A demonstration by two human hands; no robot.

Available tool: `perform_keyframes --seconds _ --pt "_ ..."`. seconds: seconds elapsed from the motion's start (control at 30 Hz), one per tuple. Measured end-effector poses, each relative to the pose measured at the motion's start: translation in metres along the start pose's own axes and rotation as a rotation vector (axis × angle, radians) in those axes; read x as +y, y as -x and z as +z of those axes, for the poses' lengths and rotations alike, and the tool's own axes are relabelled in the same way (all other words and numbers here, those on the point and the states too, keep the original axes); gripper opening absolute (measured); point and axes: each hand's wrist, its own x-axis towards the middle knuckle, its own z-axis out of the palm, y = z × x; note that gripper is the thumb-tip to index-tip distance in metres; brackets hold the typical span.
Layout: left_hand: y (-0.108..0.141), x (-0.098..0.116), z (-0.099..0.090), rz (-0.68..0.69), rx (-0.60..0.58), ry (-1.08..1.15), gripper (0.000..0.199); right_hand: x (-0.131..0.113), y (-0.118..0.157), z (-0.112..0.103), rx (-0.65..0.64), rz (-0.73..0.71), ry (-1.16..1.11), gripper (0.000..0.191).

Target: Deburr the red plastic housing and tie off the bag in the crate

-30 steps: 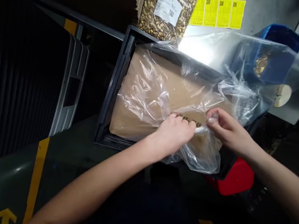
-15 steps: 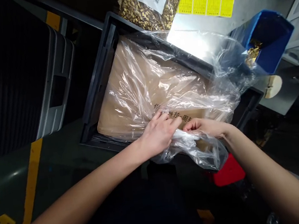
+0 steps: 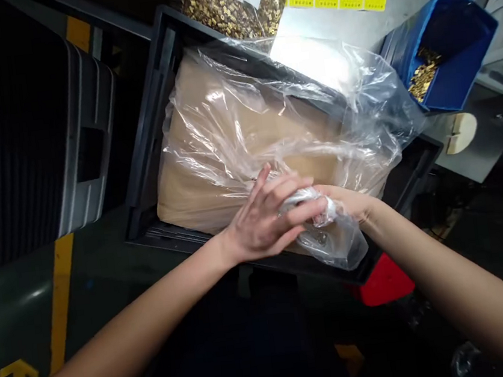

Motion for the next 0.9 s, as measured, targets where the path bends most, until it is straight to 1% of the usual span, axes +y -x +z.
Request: perform_keyframes --seconds 0.03,0.07,0.1,0.17,0.2,0.23,0.27,0.3,0.4,0.43,0.47,0.5,0.6,0.67,0.73,0.8,0.83,0.9 --pt "0.007 0.008 -0.007 -0.018 0.070 0.034 0.036 0.004 0.000 0.000 -0.010 0.007 -0.030 0.055" --pt "0.011 0.018 -0.014 -0.105 0.095 0.058 0.034 0.006 -0.001 0.000 -0.043 0.022 -0.066 0.055" --pt "0.011 0.027 -0.018 -0.236 0.076 0.092 0.037 0.007 -0.002 0.001 -0.081 0.037 -0.100 0.055" --pt "0.004 0.040 -0.021 -0.507 -0.067 0.183 0.046 0.004 -0.004 0.003 -0.115 0.054 -0.138 0.050" --pt "-0.002 0.044 -0.020 -0.591 -0.143 0.221 0.046 0.001 -0.005 0.003 -0.126 0.060 -0.148 0.046" --pt "-0.008 0.045 -0.018 -0.631 -0.204 0.237 0.042 -0.002 -0.005 0.002 -0.131 0.065 -0.155 0.044" --pt "-0.013 0.045 -0.016 -0.631 -0.246 0.225 0.036 -0.006 -0.004 0.000 -0.136 0.073 -0.161 0.042" --pt "-0.017 0.043 -0.014 -0.604 -0.278 0.188 0.033 -0.011 -0.002 -0.003 -0.141 0.085 -0.167 0.040" --pt "-0.017 0.036 -0.011 -0.496 -0.363 0.062 0.036 -0.024 0.010 -0.017 -0.164 0.141 -0.131 0.031" --pt "-0.014 0.035 -0.011 -0.485 -0.386 0.038 0.037 -0.029 0.015 -0.021 -0.143 0.151 -0.087 0.030" --pt "-0.012 0.035 -0.011 -0.489 -0.409 0.021 0.037 -0.032 0.020 -0.025 -0.089 0.150 -0.022 0.030" --pt "-0.010 0.036 -0.011 -0.509 -0.430 0.004 0.037 -0.035 0.025 -0.027 0.005 0.137 0.061 0.031" --pt "-0.008 0.042 -0.009 -0.618 -0.537 -0.077 0.038 -0.038 0.030 -0.026 0.414 0.070 0.361 0.024" --pt "-0.006 0.047 -0.002 -0.687 -0.629 -0.134 0.037 -0.035 0.024 -0.025 0.611 0.052 0.498 0.017" --pt "-0.002 0.053 0.007 -0.732 -0.703 -0.165 0.031 -0.030 0.011 -0.028 0.713 0.058 0.510 0.012" --pt "0.004 0.058 0.018 -0.759 -0.749 -0.173 0.028 -0.024 -0.005 -0.035 0.803 0.077 0.455 0.011" --pt "0.007 0.060 0.022 -0.769 -0.769 -0.174 0.030 -0.021 -0.012 -0.038 0.855 0.085 0.439 0.011" --pt "0.014 0.063 0.027 -0.785 -0.798 -0.170 0.034 -0.016 -0.021 -0.040 0.949 0.064 0.485 0.009"
